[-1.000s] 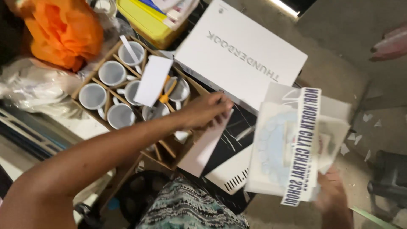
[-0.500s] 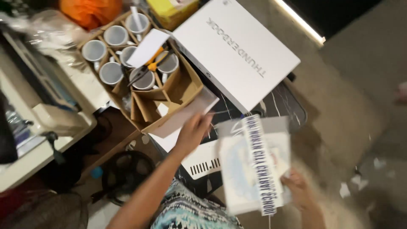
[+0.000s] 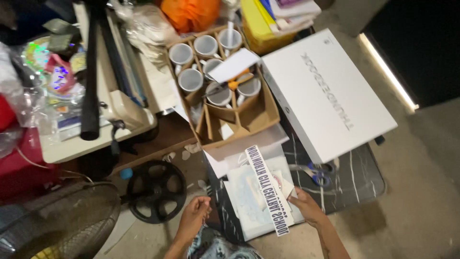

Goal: Organizing mugs, stickers, and printing materials in a cluttered print shop workspace.

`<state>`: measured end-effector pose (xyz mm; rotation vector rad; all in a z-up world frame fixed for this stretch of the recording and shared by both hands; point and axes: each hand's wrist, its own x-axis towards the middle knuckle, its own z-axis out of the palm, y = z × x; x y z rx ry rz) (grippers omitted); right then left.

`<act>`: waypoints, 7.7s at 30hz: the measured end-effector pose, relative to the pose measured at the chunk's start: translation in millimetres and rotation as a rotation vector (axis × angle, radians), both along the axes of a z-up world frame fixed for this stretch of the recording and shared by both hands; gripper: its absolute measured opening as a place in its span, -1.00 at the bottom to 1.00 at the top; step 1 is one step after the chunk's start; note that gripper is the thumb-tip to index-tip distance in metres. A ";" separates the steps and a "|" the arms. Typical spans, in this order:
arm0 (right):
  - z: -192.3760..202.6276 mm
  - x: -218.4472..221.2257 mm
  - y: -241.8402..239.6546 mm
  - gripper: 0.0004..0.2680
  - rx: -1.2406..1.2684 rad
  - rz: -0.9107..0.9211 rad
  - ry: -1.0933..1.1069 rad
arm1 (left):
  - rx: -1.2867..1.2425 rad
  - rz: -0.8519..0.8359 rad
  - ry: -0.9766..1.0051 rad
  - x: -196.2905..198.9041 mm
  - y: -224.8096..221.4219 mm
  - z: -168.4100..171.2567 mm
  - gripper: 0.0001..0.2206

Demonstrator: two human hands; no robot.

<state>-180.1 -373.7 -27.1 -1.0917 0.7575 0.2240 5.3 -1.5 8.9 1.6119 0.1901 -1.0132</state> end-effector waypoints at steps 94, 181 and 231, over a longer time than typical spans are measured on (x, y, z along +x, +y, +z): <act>173.3 247.3 172.7 -0.82 -0.840 1.015 -0.484 | 0.307 0.448 -0.079 166.9 42.4 -115.3 -0.51; 188.3 168.0 40.8 -0.74 -0.405 -0.557 -0.285 | -0.107 0.346 -0.590 223.5 -65.4 66.6 -0.72; 40.8 -39.1 -25.0 -0.61 -0.353 -1.274 -0.162 | 0.522 -0.730 -1.507 314.8 -226.2 60.0 -0.75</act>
